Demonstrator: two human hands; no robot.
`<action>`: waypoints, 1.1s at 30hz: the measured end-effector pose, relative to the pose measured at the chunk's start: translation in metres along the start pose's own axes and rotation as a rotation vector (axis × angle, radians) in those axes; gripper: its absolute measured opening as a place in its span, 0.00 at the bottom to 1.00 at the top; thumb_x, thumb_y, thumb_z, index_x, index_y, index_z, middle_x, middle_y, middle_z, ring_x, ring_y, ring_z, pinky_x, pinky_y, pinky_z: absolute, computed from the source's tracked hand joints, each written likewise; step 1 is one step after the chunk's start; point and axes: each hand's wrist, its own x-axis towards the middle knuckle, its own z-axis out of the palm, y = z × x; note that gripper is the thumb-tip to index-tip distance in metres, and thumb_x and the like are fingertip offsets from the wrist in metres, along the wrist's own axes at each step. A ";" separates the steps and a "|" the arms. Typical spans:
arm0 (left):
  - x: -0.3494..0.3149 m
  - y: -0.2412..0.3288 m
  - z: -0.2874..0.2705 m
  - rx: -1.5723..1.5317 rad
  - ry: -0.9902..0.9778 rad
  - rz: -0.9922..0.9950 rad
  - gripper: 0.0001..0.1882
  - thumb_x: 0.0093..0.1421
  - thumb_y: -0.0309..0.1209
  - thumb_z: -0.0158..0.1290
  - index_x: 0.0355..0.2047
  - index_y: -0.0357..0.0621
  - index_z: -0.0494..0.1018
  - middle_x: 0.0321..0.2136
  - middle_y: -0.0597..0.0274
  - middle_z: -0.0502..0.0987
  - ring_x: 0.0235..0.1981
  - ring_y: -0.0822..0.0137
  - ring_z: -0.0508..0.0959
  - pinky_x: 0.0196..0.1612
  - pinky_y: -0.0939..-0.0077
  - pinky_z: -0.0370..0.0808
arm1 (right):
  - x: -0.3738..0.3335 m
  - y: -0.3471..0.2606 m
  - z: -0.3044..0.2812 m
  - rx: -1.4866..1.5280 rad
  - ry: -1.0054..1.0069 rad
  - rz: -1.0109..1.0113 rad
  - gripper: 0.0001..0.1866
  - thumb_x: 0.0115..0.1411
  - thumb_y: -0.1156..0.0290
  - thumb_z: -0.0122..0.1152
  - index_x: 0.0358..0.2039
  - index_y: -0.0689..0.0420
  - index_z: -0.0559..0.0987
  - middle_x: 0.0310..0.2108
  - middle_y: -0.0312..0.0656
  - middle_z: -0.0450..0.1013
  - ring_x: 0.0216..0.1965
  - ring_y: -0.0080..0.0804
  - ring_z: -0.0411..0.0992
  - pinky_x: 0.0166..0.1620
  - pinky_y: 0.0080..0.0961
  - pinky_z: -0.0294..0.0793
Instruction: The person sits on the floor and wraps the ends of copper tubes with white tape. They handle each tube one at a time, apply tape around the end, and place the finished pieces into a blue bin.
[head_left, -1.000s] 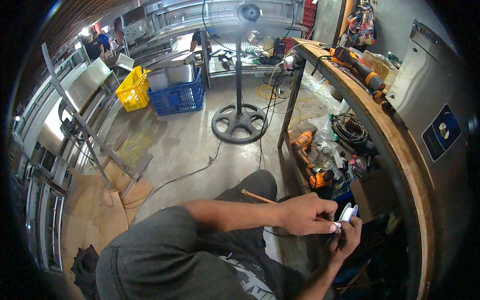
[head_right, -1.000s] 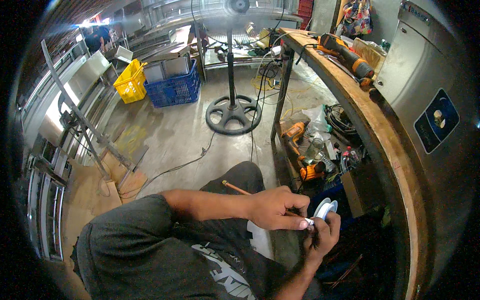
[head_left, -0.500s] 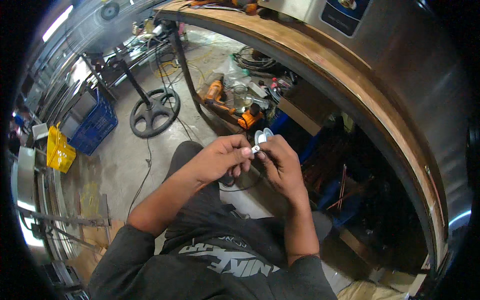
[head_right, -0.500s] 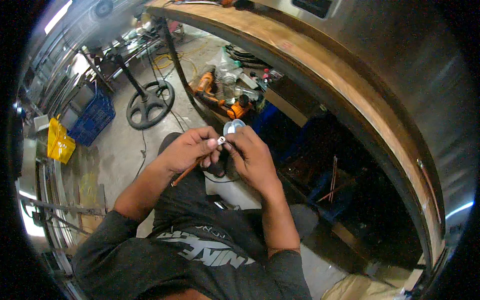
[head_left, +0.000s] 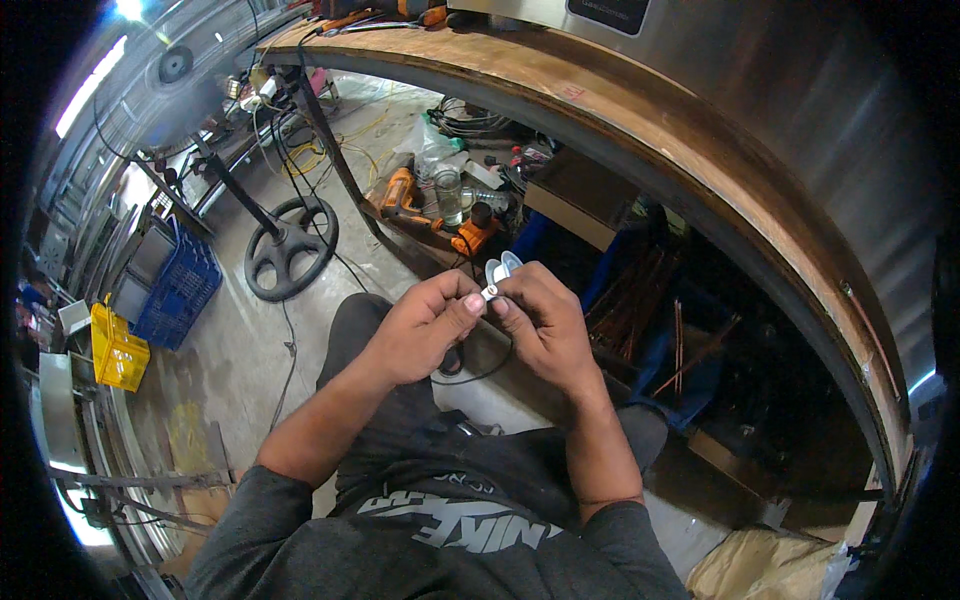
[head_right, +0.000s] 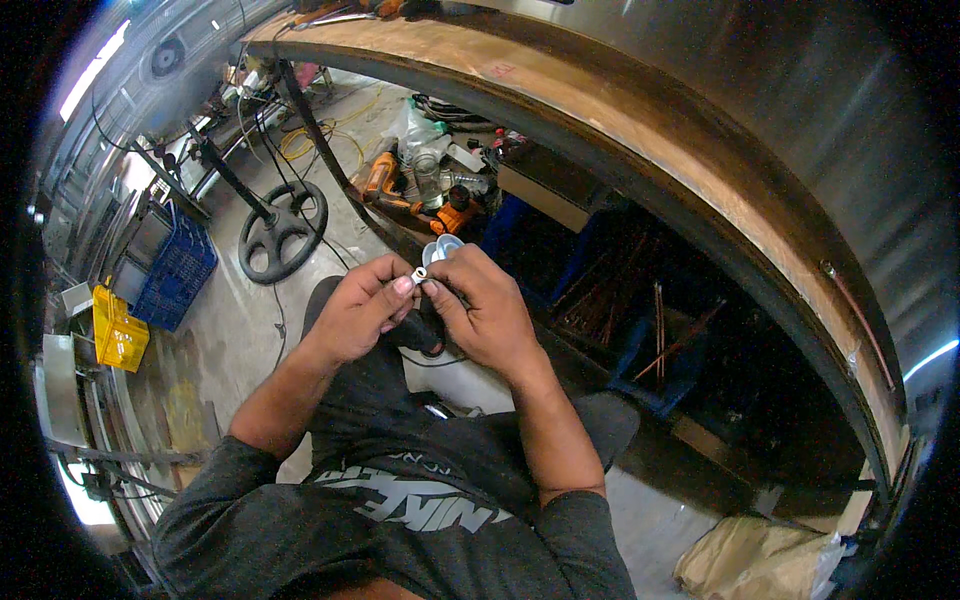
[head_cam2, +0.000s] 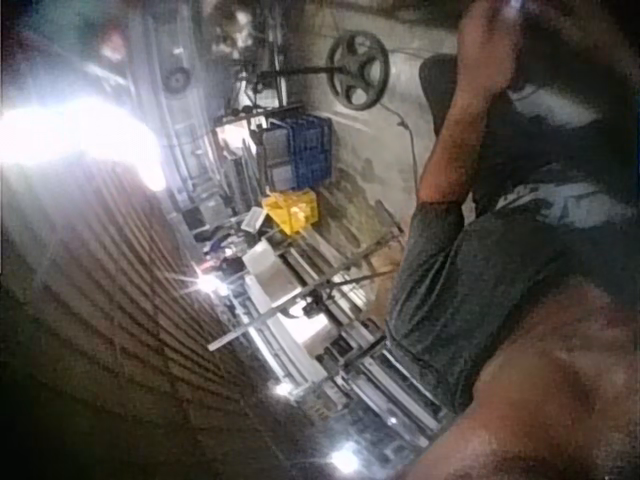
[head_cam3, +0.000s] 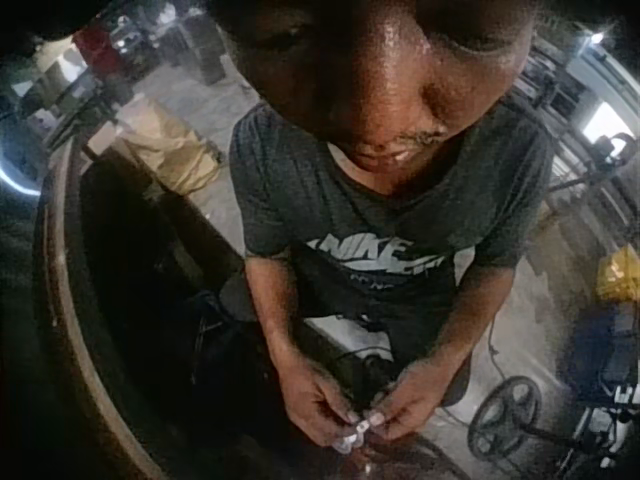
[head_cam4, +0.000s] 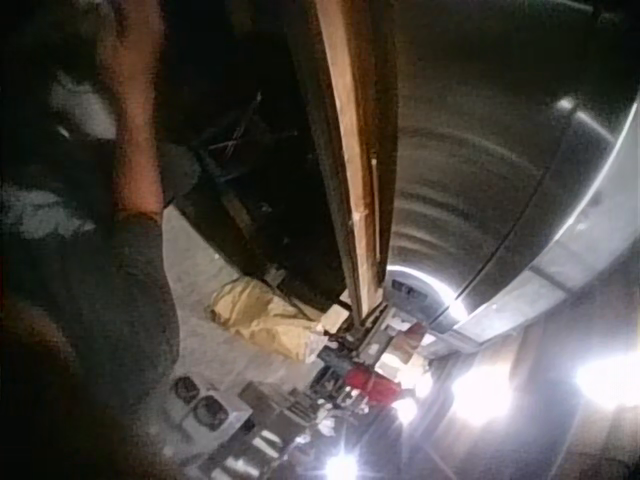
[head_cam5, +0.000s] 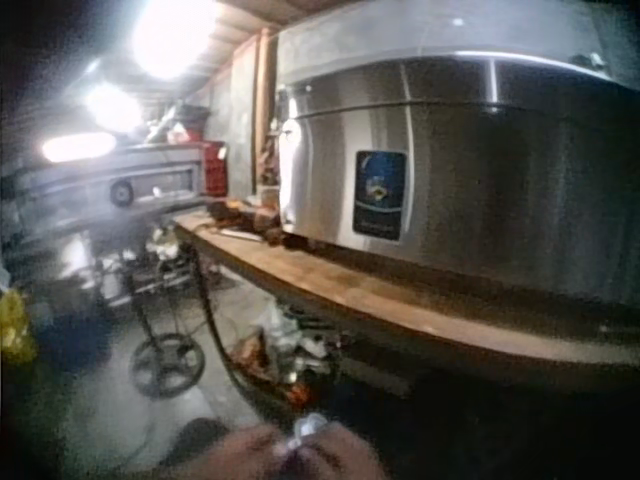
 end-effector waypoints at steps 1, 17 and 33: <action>-0.001 0.001 0.000 -0.004 -0.003 -0.024 0.12 0.70 0.39 0.47 0.35 0.44 0.68 0.23 0.74 0.67 0.24 0.83 0.63 0.26 0.85 0.61 | -0.001 0.000 0.000 -0.011 0.003 -0.008 0.05 0.59 0.75 0.62 0.35 0.62 0.78 0.30 0.44 0.71 0.31 0.38 0.70 0.35 0.29 0.69; -0.002 0.005 0.007 0.066 0.084 0.088 0.09 0.66 0.30 0.54 0.40 0.38 0.70 0.30 0.68 0.74 0.31 0.80 0.73 0.34 0.84 0.70 | -0.005 0.005 -0.002 -0.012 0.021 0.055 0.08 0.58 0.74 0.62 0.38 0.60 0.79 0.33 0.48 0.74 0.35 0.45 0.73 0.39 0.32 0.72; 0.000 -0.003 -0.007 0.558 0.153 0.323 0.16 0.65 0.41 0.54 0.39 0.39 0.68 0.23 0.51 0.76 0.24 0.56 0.78 0.28 0.64 0.71 | -0.008 0.014 0.021 -0.207 0.053 0.038 0.07 0.58 0.75 0.60 0.36 0.63 0.78 0.27 0.50 0.69 0.27 0.49 0.69 0.32 0.32 0.69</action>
